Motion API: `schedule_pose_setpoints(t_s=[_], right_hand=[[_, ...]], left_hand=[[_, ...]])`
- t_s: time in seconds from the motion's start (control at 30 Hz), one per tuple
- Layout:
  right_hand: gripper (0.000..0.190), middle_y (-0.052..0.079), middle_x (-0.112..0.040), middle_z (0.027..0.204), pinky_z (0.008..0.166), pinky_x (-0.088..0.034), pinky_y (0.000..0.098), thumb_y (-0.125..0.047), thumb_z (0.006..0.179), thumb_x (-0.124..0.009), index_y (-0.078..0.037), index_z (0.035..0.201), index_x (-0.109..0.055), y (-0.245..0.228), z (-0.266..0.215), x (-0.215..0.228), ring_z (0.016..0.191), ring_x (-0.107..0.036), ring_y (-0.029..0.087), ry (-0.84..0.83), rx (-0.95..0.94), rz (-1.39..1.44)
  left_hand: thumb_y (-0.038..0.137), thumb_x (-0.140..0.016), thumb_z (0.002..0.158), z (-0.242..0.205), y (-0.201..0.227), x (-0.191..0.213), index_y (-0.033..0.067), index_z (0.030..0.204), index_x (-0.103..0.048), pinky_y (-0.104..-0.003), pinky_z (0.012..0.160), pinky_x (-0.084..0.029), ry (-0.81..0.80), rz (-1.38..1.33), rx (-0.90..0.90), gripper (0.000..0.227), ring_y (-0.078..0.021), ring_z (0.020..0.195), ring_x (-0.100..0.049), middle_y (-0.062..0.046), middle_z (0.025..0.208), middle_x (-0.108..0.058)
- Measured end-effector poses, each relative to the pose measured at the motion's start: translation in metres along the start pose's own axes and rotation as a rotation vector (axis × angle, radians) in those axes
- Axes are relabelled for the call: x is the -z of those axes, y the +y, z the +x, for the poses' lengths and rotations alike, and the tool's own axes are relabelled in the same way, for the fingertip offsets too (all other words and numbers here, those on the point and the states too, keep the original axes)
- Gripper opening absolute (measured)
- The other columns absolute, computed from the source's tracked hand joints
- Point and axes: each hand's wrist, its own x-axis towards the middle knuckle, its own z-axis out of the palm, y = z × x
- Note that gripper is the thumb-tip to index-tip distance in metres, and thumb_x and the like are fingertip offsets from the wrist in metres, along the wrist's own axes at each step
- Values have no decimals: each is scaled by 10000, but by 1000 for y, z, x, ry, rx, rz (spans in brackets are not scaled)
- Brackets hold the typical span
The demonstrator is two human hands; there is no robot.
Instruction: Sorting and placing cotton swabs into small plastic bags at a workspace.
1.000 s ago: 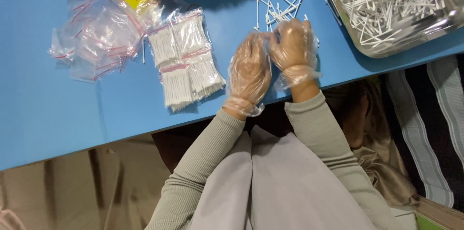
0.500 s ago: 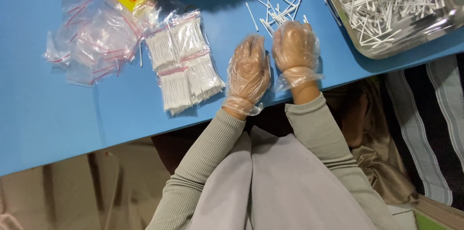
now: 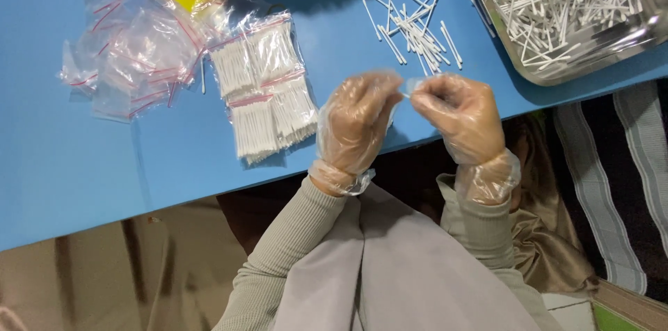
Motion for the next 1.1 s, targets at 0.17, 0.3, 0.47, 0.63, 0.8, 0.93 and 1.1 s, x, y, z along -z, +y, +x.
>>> schedule_pose_setpoints(t_s=[0.17, 0.3, 0.47, 0.63, 0.8, 0.93, 1.1], right_hand=[[163, 197, -661, 837, 472, -473, 248, 112, 866, -794, 50, 893, -645, 8, -7, -13, 580, -560, 126, 114, -4, 285], [107, 212, -709, 908, 509, -522, 262, 105, 897, -776, 50, 903, -684, 12, -8, -27, 642, -636, 160, 114, 103, 260], [76, 198, -714, 869, 581, -548, 298, 33, 940, -785, 65, 954, -718, 20, -7, -31, 716, -649, 161, 90, 93, 51], [138, 240, -731, 848, 624, -558, 439, -96, 945, -801, 36, 959, -764, 39, 0, -41, 796, -741, 406, 58, 149, -440], [58, 206, -695, 815, 686, -544, 519, -62, 908, -741, -11, 933, -751, 64, 9, -42, 802, -689, 452, 92, 312, -811], [43, 131, -700, 862, 764, -562, 395, -52, 951, -713, -50, 934, -753, 58, 22, -28, 836, -702, 345, 134, 292, -784], [82, 54, -658, 879, 858, -514, 397, -175, 886, -814, -136, 941, -767, 79, 60, -15, 880, -683, 292, 227, 396, -1083]], left_hand=[[197, -753, 939, -6, 10, 6, 193, 959, -729, -348, 704, -607, 25, -107, 33, 32, -228, 786, -715, 22, 821, -705], [180, -741, 926, -15, 15, 12, 187, 914, -722, -361, 670, -601, 3, -165, 94, 23, -252, 743, -724, -9, 785, -723], [193, -713, 942, -19, 16, 23, 154, 928, -713, -387, 662, -596, -55, -143, 132, 41, -293, 736, -720, -44, 769, -708], [151, -691, 953, -16, 17, 25, 79, 984, -702, -451, 668, -584, -78, -49, 129, 79, -364, 761, -711, -128, 787, -694], [52, -704, 909, -11, 17, 17, 54, 1015, -697, -498, 686, -574, -51, 21, 109, 106, -408, 810, -691, -165, 824, -660], [160, -721, 912, -21, -3, -1, 137, 1030, -707, -411, 717, -589, -84, 117, 95, 121, -312, 842, -704, -77, 836, -658], [249, -802, 842, -23, -17, -19, 189, 1116, -694, -460, 813, -592, -188, 239, 38, 300, -317, 1099, -678, -70, 1117, -690]])
